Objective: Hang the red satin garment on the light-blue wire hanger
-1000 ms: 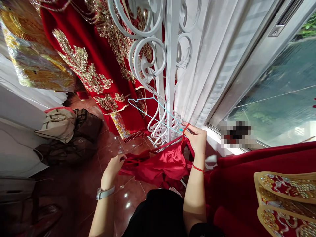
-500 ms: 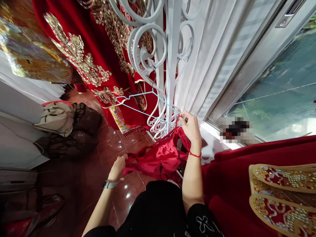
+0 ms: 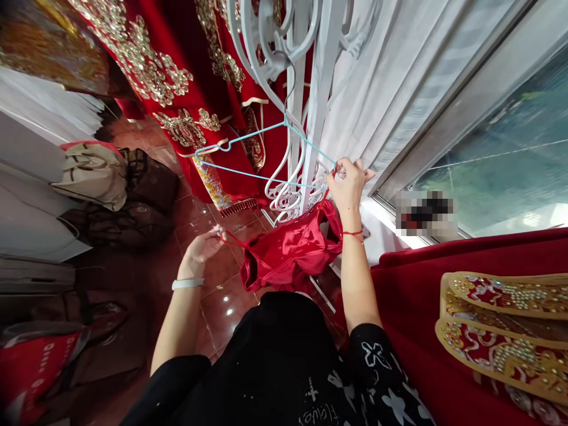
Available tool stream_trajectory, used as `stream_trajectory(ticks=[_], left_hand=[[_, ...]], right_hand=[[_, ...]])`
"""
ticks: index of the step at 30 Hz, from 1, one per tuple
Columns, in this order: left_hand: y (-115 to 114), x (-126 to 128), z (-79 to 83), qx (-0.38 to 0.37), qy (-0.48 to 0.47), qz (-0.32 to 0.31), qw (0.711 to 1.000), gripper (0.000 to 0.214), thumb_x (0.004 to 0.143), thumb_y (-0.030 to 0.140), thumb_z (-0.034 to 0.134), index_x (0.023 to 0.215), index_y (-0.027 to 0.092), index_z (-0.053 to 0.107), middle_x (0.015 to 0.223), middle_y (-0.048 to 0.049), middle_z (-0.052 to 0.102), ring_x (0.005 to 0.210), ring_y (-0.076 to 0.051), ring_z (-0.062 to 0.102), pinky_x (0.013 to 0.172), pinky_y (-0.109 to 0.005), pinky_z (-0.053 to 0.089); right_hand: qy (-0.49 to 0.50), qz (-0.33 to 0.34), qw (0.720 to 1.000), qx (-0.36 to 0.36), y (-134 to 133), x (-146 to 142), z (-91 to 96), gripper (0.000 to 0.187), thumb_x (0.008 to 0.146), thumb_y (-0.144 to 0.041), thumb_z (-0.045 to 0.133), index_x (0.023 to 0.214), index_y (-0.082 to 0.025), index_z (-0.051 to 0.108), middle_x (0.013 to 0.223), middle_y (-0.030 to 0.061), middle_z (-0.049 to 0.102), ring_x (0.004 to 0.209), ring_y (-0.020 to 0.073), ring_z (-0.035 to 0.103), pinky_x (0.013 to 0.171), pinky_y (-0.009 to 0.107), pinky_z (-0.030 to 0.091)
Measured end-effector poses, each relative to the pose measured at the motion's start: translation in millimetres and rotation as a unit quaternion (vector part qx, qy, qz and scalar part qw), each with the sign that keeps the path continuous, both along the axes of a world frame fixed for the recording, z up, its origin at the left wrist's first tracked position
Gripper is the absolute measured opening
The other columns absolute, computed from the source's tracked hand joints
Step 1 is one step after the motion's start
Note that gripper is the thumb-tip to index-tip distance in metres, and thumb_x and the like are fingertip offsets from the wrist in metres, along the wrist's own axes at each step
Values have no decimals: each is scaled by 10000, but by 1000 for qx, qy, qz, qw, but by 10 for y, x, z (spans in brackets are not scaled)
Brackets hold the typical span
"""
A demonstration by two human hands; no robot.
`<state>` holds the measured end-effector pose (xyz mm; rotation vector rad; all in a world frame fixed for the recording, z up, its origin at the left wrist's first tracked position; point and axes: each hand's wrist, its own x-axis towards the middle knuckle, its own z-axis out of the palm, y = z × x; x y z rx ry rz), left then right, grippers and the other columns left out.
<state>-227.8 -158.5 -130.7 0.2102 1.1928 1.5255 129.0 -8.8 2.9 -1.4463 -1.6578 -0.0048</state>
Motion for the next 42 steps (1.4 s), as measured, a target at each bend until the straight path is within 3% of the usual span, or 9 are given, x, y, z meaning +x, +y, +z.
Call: stream_trajectory(ticks=[6,11,15,21,28,31,34,38,42], left_hand=[[154,-195,791,141,121,70,980,539,749,-57,709,1152,268,559,940,0,773,926,-145,777,771,-182,598],[497,16,1457,223,213,-23,951,809,791,-54,733,1451,298,426,1128,-48,776,964,-182,784,786,-250,619],[786,215,1671,250,223,-93,938,822,768,-100,703,1468,238,435,1098,-78,764,969,-196,768,843,-322,631],[882,467,1643,232,384,-121,886,653,795,-46,615,1373,250,556,1149,-65,679,941,-174,753,828,-292,617],[223,483,1343,234,669,-75,702,611,832,57,571,1418,227,556,1492,-131,526,1295,-276,568,1124,-463,482],[-32,359,948,137,734,-259,612,366,875,123,569,1199,223,705,1330,-123,674,1217,-320,567,1117,-560,437],[-161,263,663,14,742,-381,551,164,906,196,587,888,227,747,1349,-109,693,1175,-353,545,1055,-598,434],[-256,220,679,41,742,-352,570,63,857,266,663,862,212,694,1330,-118,660,1141,-323,537,1030,-520,442],[-289,226,833,74,697,-201,685,48,804,225,651,824,209,610,892,-39,599,802,-192,545,772,-306,469]], right_hand=[[-60,15,998,-10,202,268,213,112,686,-202,586,752,-233,500,841,6,538,705,186,550,1044,553,341],[-82,54,995,-9,228,388,388,109,670,-204,594,707,-239,497,833,-4,526,653,174,543,1034,576,336],[-75,68,995,1,194,371,351,101,673,-190,615,705,-240,533,814,-1,555,662,185,558,1018,588,352],[-38,86,996,-10,221,278,259,165,722,-125,676,723,-246,564,784,-2,600,752,212,591,1082,603,334],[14,31,998,51,24,181,151,229,871,-294,682,1095,-244,673,1148,132,646,1175,360,564,1100,614,369],[66,43,991,108,-179,-132,-1,190,900,-210,576,1061,-203,676,1134,151,631,1195,339,565,1085,545,420],[31,201,977,56,-323,-680,-131,268,919,-148,501,1103,-200,689,1114,129,678,1144,288,607,1085,474,455],[-40,304,951,-37,-372,-1420,-199,500,956,-225,594,1454,-237,556,1399,118,655,1324,300,557,1264,567,256],[-28,315,944,-93,-368,-1719,-261,385,1019,-315,585,1401,-265,599,1221,80,757,1159,293,644,1271,646,131]])
